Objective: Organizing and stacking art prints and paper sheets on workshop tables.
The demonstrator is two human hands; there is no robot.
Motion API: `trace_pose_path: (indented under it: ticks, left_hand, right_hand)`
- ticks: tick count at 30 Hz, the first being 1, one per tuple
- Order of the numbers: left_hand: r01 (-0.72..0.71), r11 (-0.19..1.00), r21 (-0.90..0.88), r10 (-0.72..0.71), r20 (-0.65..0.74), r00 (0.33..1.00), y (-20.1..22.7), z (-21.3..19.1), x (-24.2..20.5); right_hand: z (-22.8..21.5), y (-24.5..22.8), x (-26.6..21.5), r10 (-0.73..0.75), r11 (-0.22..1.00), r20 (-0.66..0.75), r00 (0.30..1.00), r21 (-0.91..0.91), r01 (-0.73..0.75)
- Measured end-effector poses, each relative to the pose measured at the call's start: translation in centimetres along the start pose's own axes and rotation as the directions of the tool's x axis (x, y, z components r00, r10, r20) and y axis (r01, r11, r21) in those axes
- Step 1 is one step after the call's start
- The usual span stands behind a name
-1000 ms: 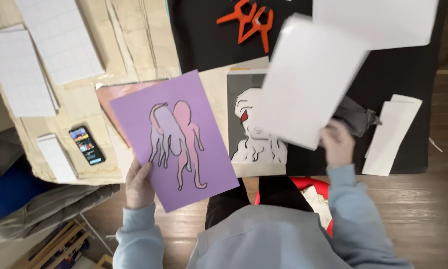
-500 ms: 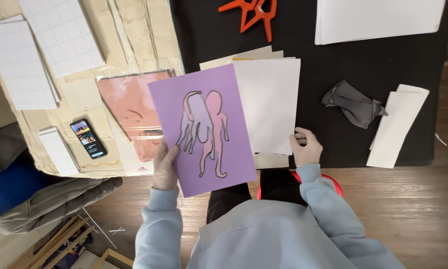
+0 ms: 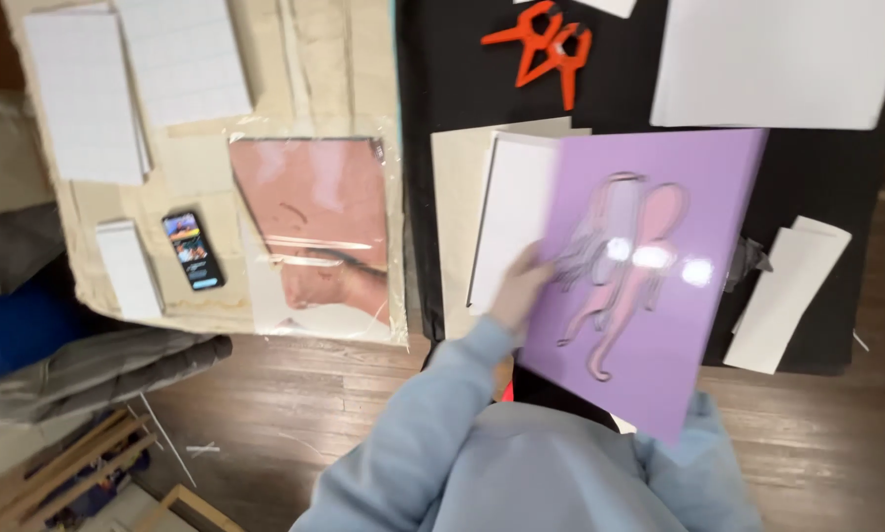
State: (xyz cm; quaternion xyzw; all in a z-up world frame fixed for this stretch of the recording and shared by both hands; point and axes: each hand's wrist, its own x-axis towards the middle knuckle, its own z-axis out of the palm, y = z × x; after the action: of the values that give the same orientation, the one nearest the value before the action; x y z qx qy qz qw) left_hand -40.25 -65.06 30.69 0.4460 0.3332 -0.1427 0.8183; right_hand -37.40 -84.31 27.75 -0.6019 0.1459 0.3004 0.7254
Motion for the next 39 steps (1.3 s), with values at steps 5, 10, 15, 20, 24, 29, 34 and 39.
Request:
trace_pose_path:
  ticks: [5, 10, 15, 20, 24, 29, 34, 39]
  left_hand:
    - [-0.322, 0.881, 0.347, 0.306, 0.1, 0.947, 3.8, 6.6, -2.0]
    - [-0.168, 0.986, 0.015, 0.146, 0.425, 0.894, 0.7, 3.0, -0.6]
    - [-0.125, 0.971, 0.202, 0.021, 0.451, 0.892, 3.3, 2.8, -2.0]
    - [-0.286, 0.859, 0.425, 0.078, 0.444, 0.893, 4.1, 3.7, -3.2]
    - [-0.239, 0.943, 0.231, 0.089, 0.516, 0.852, 4.3, 2.5, -3.1]
    - [-0.125, 0.989, 0.084, 0.078, 0.427, 0.901, 2.5, 0.2, -0.6]
    - [-0.067, 0.82, 0.569, 0.106, -0.036, 0.994, 5.5, 0.2, -1.5]
    - [-0.085, 0.572, 0.816, 0.285, -0.1, 0.953, 0.1, -2.8, 2.1]
  right_hand:
    - [-0.4, -3.1, -1.0, -0.106, 0.992, 0.036, 0.994, 0.065, 0.104]
    - [2.0, -5.6, -2.0, -0.248, 0.937, 0.005, 0.969, -0.253, 0.242]
    - [2.3, -6.2, -3.5, -0.425, 0.698, 0.041, 0.904, -0.621, 0.357]
    - [2.8, -4.9, -4.4, -0.378, 0.823, 0.041, 0.925, -0.442, 0.356]
    - [1.6, -4.5, -4.0, -0.485, 0.767, -0.049, 0.873, -0.504, 0.398]
    - [-1.8, -2.8, -1.4, -0.481, 0.723, -0.266, 0.836, -0.659, 0.207]
    - [-2.2, 0.7, 0.8, -0.242, 0.937, -0.337, 0.91, -0.324, 0.13]
    - [-0.3, 1.8, 3.5, -0.18, 0.931, -0.367, 0.913, -0.363, 0.038]
